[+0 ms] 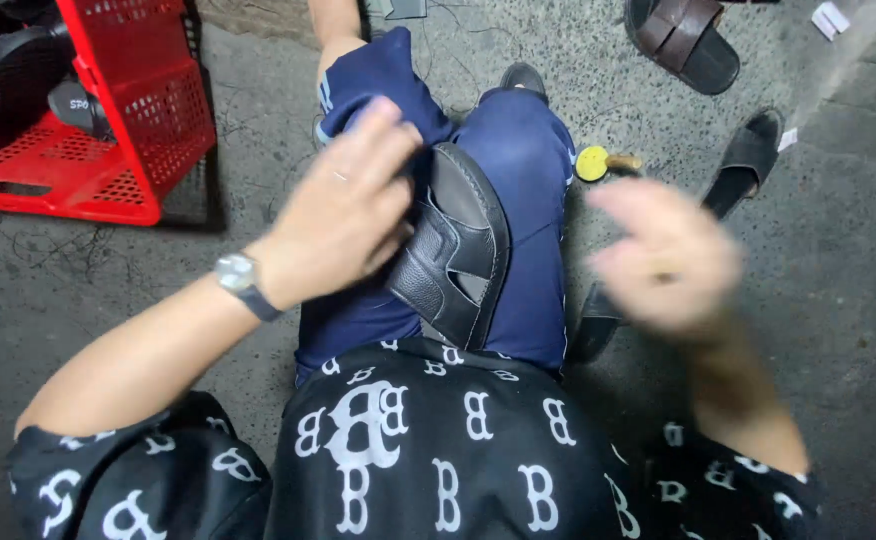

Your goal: Hand-stitching the sole and upper of a black sandal using a needle and thread while sitting on the floor.

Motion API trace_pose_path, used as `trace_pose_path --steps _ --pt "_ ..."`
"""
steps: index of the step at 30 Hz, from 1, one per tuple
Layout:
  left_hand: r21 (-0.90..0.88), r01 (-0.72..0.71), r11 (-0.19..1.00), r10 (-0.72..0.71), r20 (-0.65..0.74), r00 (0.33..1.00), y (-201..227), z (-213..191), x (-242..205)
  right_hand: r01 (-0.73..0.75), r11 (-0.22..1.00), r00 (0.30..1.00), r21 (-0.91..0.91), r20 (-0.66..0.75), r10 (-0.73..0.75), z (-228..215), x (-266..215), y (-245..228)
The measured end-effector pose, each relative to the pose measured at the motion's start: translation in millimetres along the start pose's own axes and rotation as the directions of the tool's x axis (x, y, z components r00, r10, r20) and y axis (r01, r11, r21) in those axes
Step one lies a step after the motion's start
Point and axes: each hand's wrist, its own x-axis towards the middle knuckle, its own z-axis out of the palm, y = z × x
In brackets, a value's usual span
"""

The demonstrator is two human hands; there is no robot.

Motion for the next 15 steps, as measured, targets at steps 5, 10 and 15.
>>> trace_pose_path --steps 5,10,15 --pt "-0.415 -0.090 0.905 0.244 0.335 0.910 -15.9 5.2 -0.4 0.078 0.993 0.946 -0.090 0.321 -0.046 48.9 -10.0 -9.4" --pt "-0.633 0.298 0.714 -0.058 0.371 0.927 -39.1 20.8 23.4 0.357 0.909 0.830 -0.217 0.519 -0.202 44.5 23.9 -5.2" --pt "-0.740 0.277 0.612 -0.238 0.162 0.958 -63.7 12.7 21.3 0.273 0.941 0.832 -0.200 0.540 -0.127 42.0 13.5 -2.4"
